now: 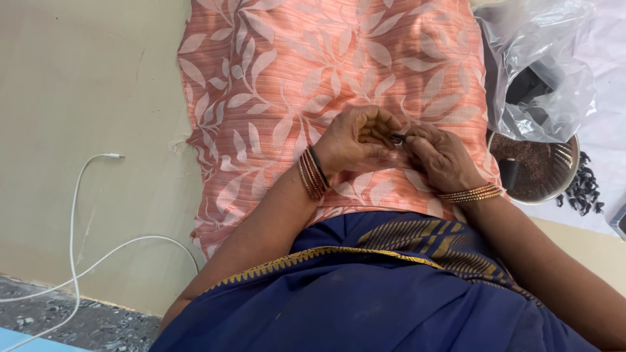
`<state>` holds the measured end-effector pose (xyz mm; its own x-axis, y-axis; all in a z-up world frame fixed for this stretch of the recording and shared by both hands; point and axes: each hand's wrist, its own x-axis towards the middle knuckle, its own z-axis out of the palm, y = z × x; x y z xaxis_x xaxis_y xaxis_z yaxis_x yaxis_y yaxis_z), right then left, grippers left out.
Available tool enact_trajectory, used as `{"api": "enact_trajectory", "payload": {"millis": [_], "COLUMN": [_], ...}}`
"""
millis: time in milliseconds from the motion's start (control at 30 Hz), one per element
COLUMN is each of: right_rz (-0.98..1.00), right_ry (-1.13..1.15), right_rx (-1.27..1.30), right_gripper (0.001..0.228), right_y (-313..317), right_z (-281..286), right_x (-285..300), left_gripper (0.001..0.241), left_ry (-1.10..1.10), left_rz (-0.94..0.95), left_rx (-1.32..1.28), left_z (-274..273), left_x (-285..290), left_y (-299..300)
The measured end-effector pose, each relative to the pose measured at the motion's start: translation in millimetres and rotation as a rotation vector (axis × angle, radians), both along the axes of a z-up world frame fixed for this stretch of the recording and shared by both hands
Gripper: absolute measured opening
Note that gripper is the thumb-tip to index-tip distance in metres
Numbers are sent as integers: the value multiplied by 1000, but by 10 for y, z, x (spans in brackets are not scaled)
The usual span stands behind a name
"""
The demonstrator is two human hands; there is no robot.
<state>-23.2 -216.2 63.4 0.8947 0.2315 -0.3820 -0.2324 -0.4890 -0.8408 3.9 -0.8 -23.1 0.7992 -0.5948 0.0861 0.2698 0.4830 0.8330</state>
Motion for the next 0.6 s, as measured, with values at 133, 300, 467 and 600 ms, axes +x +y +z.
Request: {"api": "enact_trajectory", "payload": {"millis": [133,300,467,600], "right_rz": [194,313,306,350], "right_ry": [-373,-600,-605,-677], "right_rx": [-188,-349,-398,-461], "right_gripper": [18,11,11,10], "right_y": [102,249,265,237], "right_z": [124,323,316,265], "right_x": [-45,-89,-88,-92], "left_gripper": [32,23,25,23], "left_ry": [39,207,293,324], "left_rz": [-34,-63,-86,-57], "left_rx": [-8,-36,-49,-30], "left_z": [-131,-196,-83,-163], "left_x": [-42,-10,-11,-16], "left_y": [-22,-35,-10,-72]}}
